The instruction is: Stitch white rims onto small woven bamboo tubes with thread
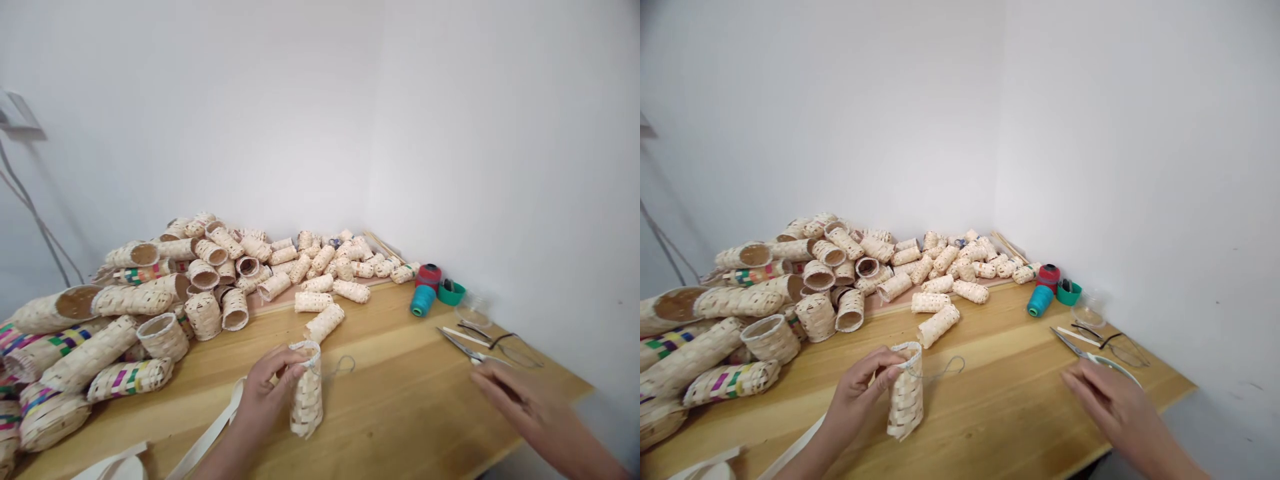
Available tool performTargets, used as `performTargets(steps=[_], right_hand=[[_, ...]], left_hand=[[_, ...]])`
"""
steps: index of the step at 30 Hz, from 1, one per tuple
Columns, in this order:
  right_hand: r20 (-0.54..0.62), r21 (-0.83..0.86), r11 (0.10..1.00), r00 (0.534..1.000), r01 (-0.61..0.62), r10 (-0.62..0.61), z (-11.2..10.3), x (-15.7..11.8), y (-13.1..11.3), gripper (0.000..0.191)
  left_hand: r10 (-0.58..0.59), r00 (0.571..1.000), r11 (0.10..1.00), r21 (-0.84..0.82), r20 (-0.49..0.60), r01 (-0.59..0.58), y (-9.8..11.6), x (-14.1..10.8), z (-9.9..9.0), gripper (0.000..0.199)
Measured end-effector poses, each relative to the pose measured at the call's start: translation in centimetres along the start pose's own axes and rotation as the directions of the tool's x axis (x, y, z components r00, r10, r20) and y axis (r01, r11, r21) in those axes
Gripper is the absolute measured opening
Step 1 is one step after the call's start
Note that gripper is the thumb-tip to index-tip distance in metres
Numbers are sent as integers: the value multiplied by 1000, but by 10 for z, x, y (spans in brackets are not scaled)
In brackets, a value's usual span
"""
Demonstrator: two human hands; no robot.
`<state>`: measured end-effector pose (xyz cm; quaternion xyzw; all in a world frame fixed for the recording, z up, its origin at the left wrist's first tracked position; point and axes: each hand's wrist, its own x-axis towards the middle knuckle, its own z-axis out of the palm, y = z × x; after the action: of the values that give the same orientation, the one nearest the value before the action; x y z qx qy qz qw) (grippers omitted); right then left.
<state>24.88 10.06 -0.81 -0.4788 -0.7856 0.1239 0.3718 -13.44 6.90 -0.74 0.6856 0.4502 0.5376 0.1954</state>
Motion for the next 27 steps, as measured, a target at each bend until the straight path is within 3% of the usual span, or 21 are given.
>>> performTargets(steps=[1, 3, 6, 8, 13, 16, 19, 21, 23, 24, 27], right_hand=[[-54, -77, 994, 996, 72, -77, -1, 19, 5, 26], [-53, -187, 968, 983, 166, -179, 1, 55, 13, 28], [5, -226, 949, 975, 218, -222, 12, 93, 14, 31], [41, -207, 950, 972, 235, -232, 25, 102, 4, 27], [149, -78, 960, 956, 268, -255, 75, 78, -67, 27], [268, 282, 955, 948, 91, -170, 111, 57, -106, 26], [337, 432, 901, 933, -35, -125, 138, 46, -120, 37], [350, 433, 895, 935, -103, -61, 144, 40, -118, 40], [312, 371, 922, 950, -115, -7, 140, 33, -115, 25], [277, 327, 942, 961, -81, -13, 136, 30, -114, 20], [227, 286, 955, 963, 79, -147, 123, 19, -115, 32]], left_hand=[[-51, 999, 998, -30, 2, 51, 0, 0, 0, 28], [-127, 992, 988, -85, 0, 127, -1, 0, 0, 30], [-188, 982, 971, -151, -8, 185, -1, 0, -1, 31], [-214, 977, 960, -184, -7, 209, -2, 0, -2, 31], [-247, 969, 948, -204, 12, 244, -4, -3, 1, 33], [-254, 967, 947, -198, 17, 252, -4, -2, 1, 32], [-228, 974, 956, -187, 7, 225, -4, -1, 1, 33], [-203, 979, 965, -171, -4, 199, -6, -1, 1, 34], [-178, 984, 975, -139, -12, 174, -8, -1, 1, 33], [-166, 986, 979, -122, -15, 163, -9, -2, 1, 33], [-139, 990, 986, -93, -27, 136, -11, -3, 2, 30]])
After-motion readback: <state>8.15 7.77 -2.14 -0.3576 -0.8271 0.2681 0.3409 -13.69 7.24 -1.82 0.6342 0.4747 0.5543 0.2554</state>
